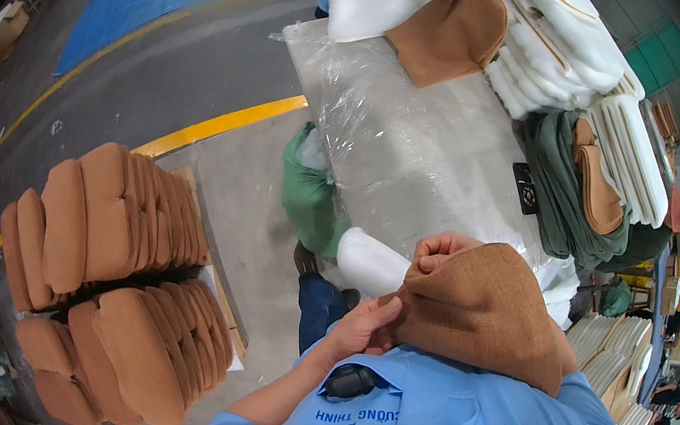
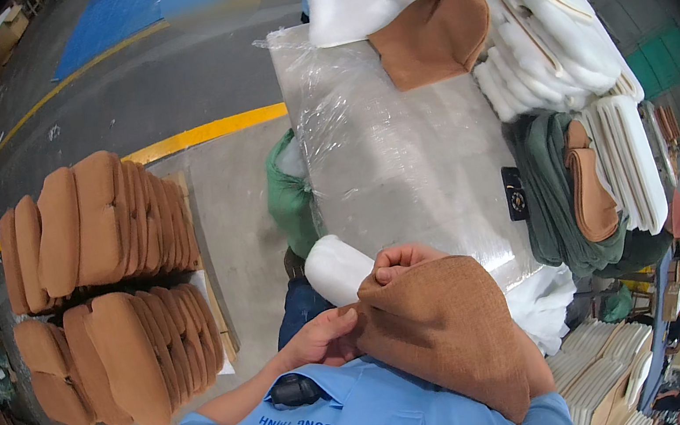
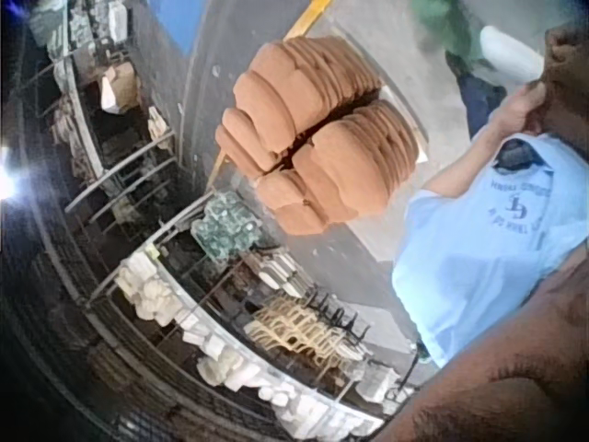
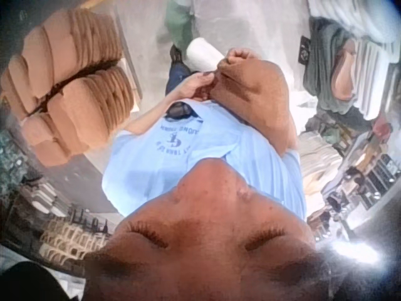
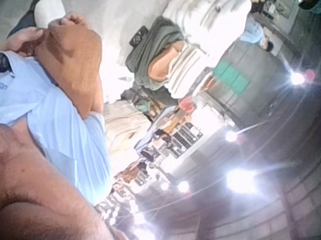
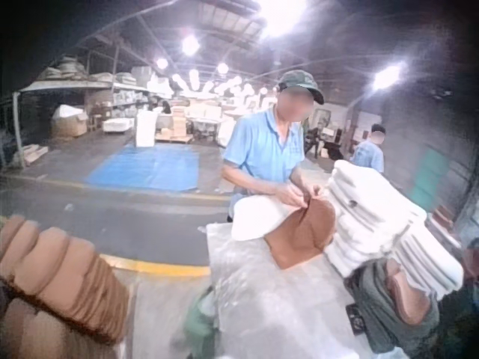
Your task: The person wraps white foam cushions in brown fabric covers, pulling the covers over the foam and tucking the edges to fit. The person then stacks the finished covered cushions on a nearby pile.
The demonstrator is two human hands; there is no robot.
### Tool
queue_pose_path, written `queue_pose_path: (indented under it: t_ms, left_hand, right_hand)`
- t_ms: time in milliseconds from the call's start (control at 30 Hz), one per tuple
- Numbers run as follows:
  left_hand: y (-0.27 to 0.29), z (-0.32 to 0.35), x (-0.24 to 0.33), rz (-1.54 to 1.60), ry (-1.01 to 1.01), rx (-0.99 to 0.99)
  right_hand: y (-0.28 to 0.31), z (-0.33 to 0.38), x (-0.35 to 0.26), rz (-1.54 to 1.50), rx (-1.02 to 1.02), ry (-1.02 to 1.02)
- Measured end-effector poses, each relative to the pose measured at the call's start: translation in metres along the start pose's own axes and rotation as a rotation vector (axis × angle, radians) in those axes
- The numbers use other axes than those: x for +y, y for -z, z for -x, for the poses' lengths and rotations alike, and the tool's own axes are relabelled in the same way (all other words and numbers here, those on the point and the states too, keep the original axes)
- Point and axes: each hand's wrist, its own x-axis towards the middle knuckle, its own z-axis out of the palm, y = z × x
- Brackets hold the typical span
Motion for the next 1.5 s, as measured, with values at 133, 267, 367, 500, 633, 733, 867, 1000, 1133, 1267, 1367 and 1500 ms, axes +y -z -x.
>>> queue_pose_path:
  t_ms: [133, 267, 367, 500, 633, 733, 867, 1000, 1133, 1267, 1367, 1500]
  left_hand:
    - [0.013, -0.003, -0.006, -0.056, -0.224, 0.099]
    - [0.011, -0.010, 0.001, -0.105, -0.512, 0.376]
    - [0.024, -0.020, 0.007, -0.311, -0.664, 0.564]
    - [0.063, -0.028, 0.021, -0.638, -0.800, 0.842]
    - [0.095, -0.046, 0.025, -0.564, -0.802, 0.911]
    - [0.113, -0.064, 0.023, -0.714, -0.768, 0.971]
    - [0.150, -0.100, 0.012, -0.953, -0.792, 0.982]
    - [0.142, -0.098, 0.019, -1.114, -0.743, 0.881]
    - [0.168, -0.080, 0.054, -1.315, -0.797, 0.631]
    - [0.144, -0.070, 0.097, -0.897, -0.167, 0.290]
    - [0.133, -0.073, 0.125, -1.067, 0.050, 0.165]
    - [0.115, -0.088, 0.136, -1.233, 0.143, 0.175]
  right_hand:
    - [-0.006, -0.021, -0.012, 0.040, 0.029, -0.134]
    - [-0.019, -0.055, -0.011, 0.181, 0.129, -0.112]
    - [-0.008, -0.082, -0.010, 0.509, 0.116, -0.003]
    - [-0.031, -0.112, -0.019, 1.171, 0.222, 0.153]
    - [-0.027, -0.138, -0.019, 1.364, 0.196, 0.091]
    - [-0.001, -0.166, -0.010, 1.390, 0.182, 0.052]
    - [0.045, -0.189, 0.001, 1.343, 0.194, 0.054]
    - [0.057, -0.172, -0.002, 1.334, 0.382, 0.022]
    - [0.032, -0.069, -0.025, 1.297, 0.463, 0.444]
    - [-0.003, 0.091, -0.012, 0.947, 0.352, 0.242]
    - [-0.053, 0.165, -0.007, 1.183, 0.426, 0.192]
    - [-0.058, 0.197, 0.028, 1.257, 0.809, 0.088]
